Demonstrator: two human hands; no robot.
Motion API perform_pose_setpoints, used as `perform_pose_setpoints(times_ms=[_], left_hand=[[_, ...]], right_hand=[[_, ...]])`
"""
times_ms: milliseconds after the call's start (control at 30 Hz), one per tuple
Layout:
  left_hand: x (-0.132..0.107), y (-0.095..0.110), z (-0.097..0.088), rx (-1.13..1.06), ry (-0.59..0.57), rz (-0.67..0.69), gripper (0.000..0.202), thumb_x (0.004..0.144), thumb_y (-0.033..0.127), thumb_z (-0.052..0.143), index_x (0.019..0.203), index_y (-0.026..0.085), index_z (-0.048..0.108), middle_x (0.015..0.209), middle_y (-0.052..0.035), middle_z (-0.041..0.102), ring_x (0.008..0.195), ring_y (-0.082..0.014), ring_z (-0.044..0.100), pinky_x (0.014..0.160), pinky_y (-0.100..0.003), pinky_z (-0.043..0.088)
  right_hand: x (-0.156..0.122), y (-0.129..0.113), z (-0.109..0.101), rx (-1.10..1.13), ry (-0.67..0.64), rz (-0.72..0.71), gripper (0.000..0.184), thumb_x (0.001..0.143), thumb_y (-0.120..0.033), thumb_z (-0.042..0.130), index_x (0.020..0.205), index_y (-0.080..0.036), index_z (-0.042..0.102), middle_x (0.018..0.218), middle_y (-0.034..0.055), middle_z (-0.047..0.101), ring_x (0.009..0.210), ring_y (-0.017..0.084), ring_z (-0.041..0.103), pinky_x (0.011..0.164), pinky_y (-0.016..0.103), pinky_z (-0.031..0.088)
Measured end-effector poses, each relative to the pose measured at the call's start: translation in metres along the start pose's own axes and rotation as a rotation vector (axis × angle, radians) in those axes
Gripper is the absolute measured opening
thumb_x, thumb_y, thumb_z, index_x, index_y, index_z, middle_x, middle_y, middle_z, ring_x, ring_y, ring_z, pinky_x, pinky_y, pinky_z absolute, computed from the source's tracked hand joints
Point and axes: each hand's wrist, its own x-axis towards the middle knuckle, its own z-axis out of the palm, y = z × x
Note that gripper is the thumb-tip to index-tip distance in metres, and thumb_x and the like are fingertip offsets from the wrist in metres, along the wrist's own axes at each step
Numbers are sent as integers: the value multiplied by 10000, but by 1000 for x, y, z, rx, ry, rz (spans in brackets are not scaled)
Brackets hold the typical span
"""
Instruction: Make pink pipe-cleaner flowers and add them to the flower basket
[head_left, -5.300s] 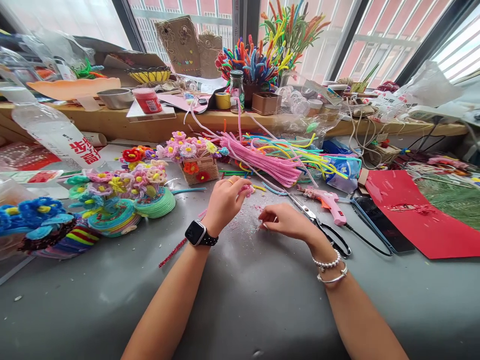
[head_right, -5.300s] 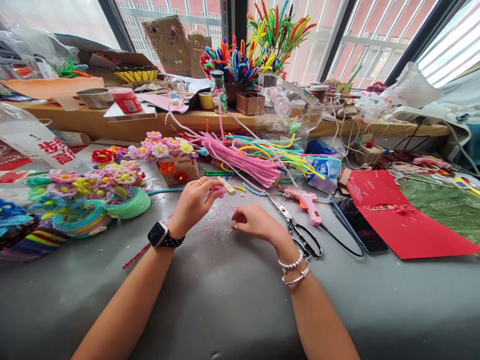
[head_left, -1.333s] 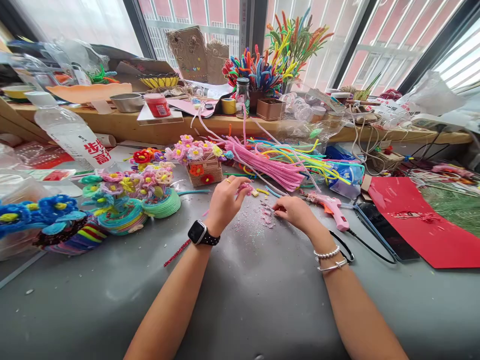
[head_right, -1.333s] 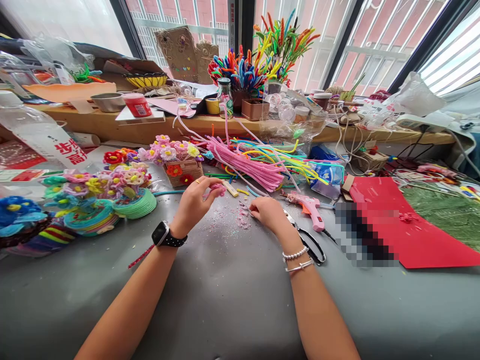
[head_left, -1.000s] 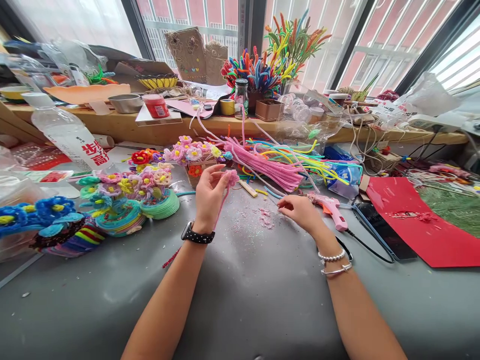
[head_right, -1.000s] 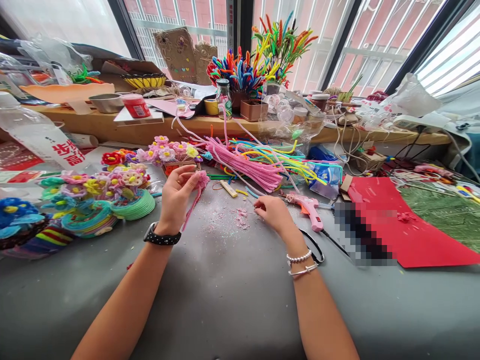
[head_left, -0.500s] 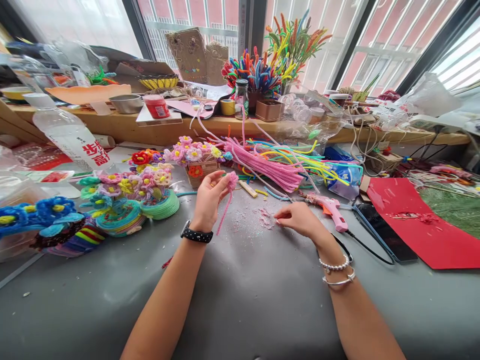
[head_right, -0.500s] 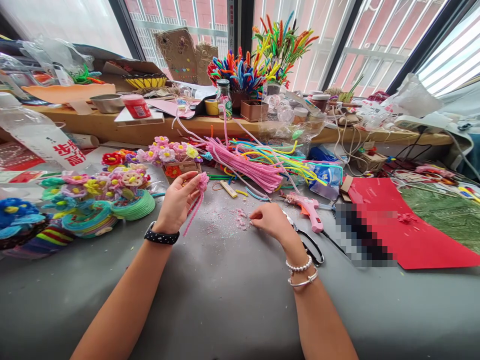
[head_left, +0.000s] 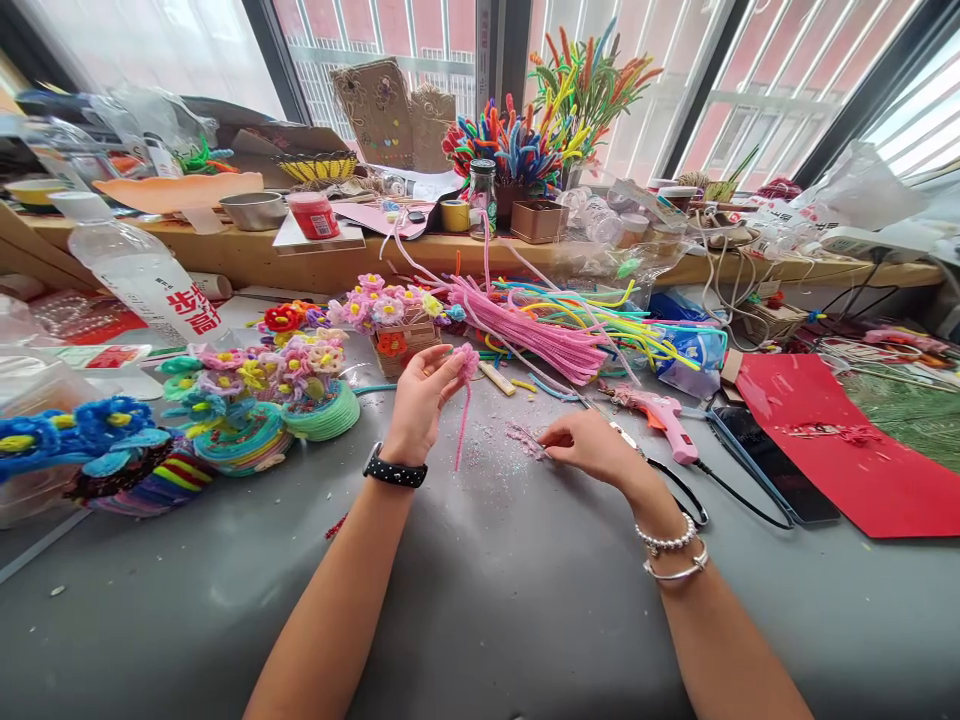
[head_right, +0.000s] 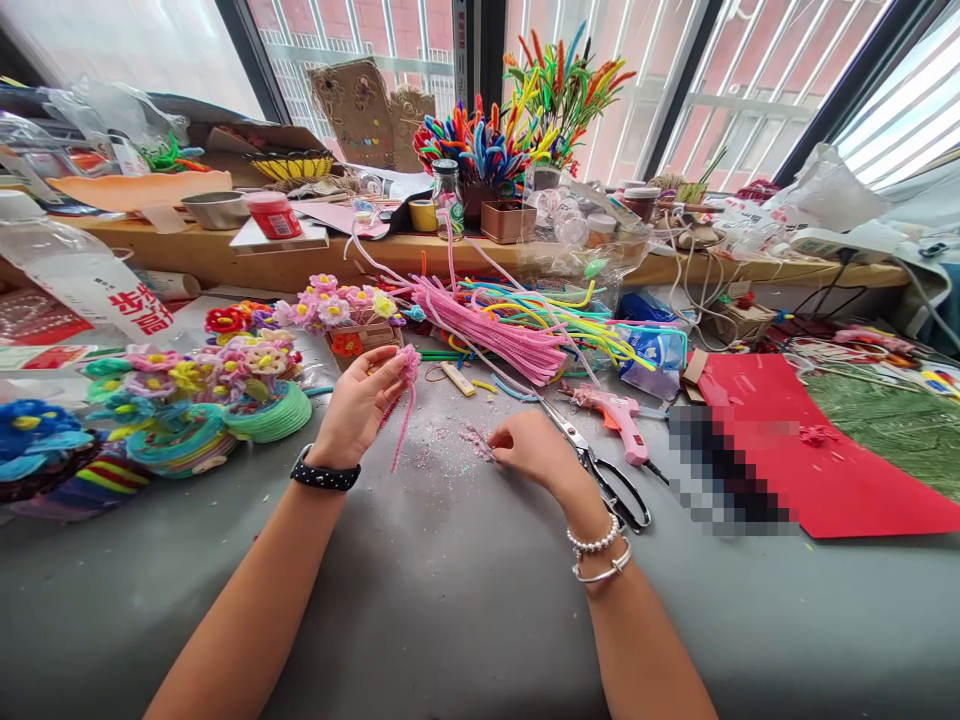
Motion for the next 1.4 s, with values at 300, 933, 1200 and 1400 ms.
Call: perform_pose_setpoints(times_ms=[300, 933, 1200, 1400], left_hand=[[0, -1, -1, 20, 1, -13, 330, 554, 206, 714, 823, 136, 536, 748, 3, 581, 619, -55, 555, 595, -182, 454], [-1, 0, -1, 31, -5, -19, 323, 557, 201, 711, 814, 138, 526, 740, 14, 571, 624, -48, 551, 588, -160, 443], [0, 0, -1, 38, -8, -22, 322, 565, 204, 709, 820, 139, 524, 745, 17, 565, 632, -49, 550, 600, -167, 441], [-1, 0, -2, 53, -15, -15, 329, 567, 218, 710, 829, 140, 527, 744, 16, 571, 631, -50, 552, 605, -171, 443]], right_hand=[[14, 17, 8, -144, 235, 121, 231, 710, -185, 528, 878, -134, 679, 904, 84, 660, 762, 168, 594, 712, 255, 437], [5, 24, -4, -164, 221, 75, 193, 658, -119, 521, 705, -164, 703, 696, 37, 677, 605, 141, 577, 566, 214, 390], [3, 12, 0, -144, 144, 15, 160, 638, -121, 514, 643, -142, 673, 633, 29, 648, 538, 109, 529, 501, 197, 334], [3, 13, 0, -164, 141, -45, 142, 633, -109, 511, 604, -137, 647, 607, 24, 624, 518, 98, 498, 493, 191, 324]])
